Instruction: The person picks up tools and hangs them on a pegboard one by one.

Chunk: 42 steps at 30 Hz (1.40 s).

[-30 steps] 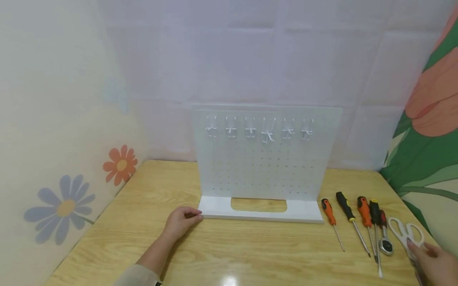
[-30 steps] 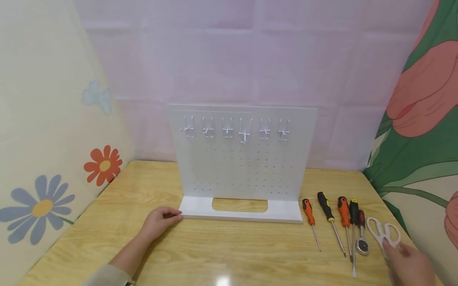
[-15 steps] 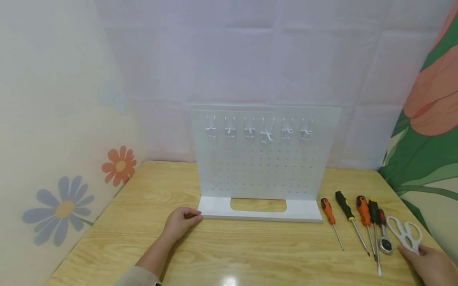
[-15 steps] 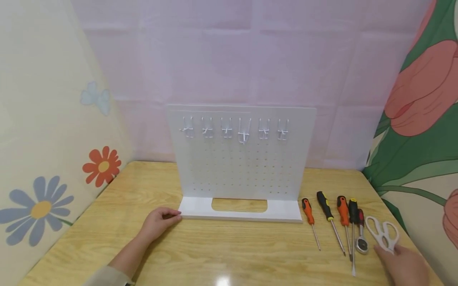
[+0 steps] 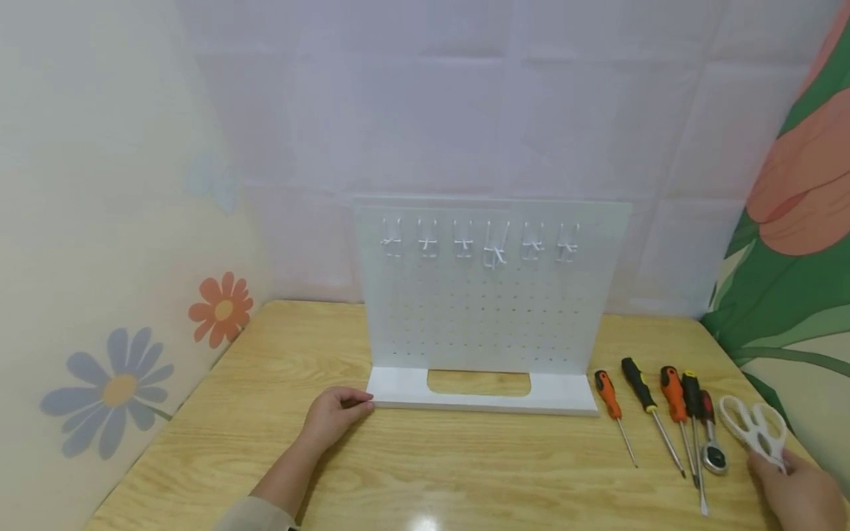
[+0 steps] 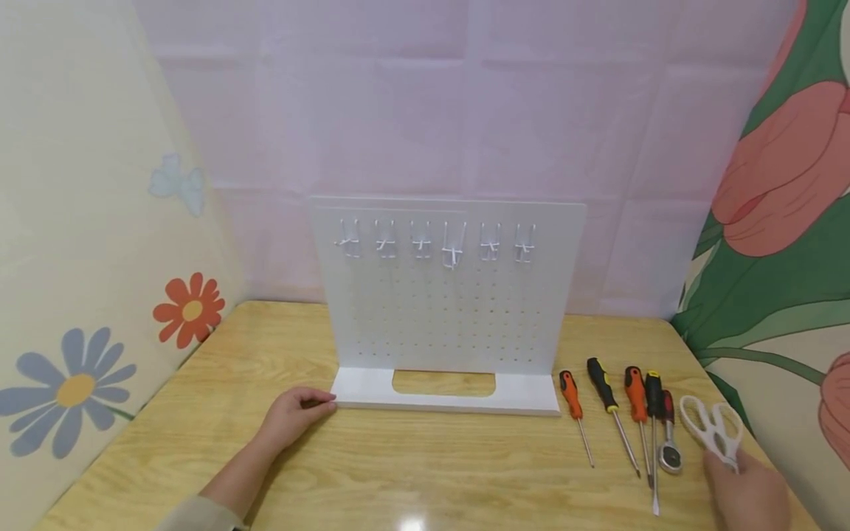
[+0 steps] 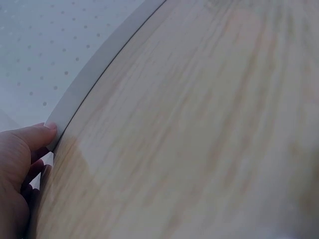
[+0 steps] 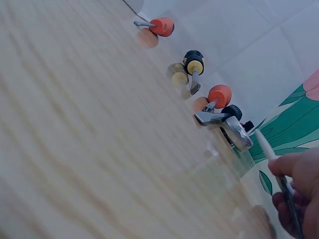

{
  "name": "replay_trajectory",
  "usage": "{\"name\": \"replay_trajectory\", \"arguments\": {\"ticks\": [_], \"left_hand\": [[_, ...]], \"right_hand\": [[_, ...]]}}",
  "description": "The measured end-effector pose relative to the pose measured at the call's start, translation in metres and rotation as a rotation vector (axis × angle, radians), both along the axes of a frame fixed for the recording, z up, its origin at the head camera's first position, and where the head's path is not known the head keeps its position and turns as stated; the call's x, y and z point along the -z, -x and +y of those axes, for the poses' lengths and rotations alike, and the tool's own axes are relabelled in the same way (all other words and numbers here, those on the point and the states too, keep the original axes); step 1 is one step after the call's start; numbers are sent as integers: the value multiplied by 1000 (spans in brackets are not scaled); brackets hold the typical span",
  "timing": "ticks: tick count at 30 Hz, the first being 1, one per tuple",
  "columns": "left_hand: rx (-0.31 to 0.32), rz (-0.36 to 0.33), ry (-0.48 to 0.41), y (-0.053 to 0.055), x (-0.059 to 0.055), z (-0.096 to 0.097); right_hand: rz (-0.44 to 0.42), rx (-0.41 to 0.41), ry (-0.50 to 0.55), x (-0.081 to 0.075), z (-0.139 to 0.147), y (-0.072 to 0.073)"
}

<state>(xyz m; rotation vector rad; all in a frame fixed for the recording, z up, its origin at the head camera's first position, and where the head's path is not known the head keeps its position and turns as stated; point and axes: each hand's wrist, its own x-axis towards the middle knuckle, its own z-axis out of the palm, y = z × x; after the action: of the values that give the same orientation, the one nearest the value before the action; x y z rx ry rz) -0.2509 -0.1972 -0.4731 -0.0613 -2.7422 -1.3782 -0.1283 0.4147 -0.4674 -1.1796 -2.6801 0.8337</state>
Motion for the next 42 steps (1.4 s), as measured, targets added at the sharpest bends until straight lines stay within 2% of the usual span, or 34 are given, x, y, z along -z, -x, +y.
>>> {"name": "replay_trajectory", "arguments": {"ticks": [2,8,15,20,22,25,28,31,36,40,42], "left_hand": [[1,1,-5,0,0,0],[7,3,-11,1,1,0],[8,16,-1,1,1,1],[5,15,2,1,0,1],[7,12,0,1,-1,1],[7,9,-3,1,-1,0],[3,10,-5,1,0,0],[0,15,-2,1,1,0],[2,29,-3,1,2,0],[-1,32,-5,0,1,0],[-5,29,-2,-1,2,0]], "right_hand": [[70,8,-8,-1,0,1],[254,90,86,-8,-9,6],[370,114,146,-27,-26,18],[492,108,184,-38,-39,25],[533,91,266,-43,-44,28],[600,59,452,-51,-51,34],[700,26,665,-56,-60,41],[804,-37,797,-59,-72,46],[883,-170,922,-68,-91,52],[906,-243,973,-81,-110,57],[892,-288,962,-88,-119,59]]}}
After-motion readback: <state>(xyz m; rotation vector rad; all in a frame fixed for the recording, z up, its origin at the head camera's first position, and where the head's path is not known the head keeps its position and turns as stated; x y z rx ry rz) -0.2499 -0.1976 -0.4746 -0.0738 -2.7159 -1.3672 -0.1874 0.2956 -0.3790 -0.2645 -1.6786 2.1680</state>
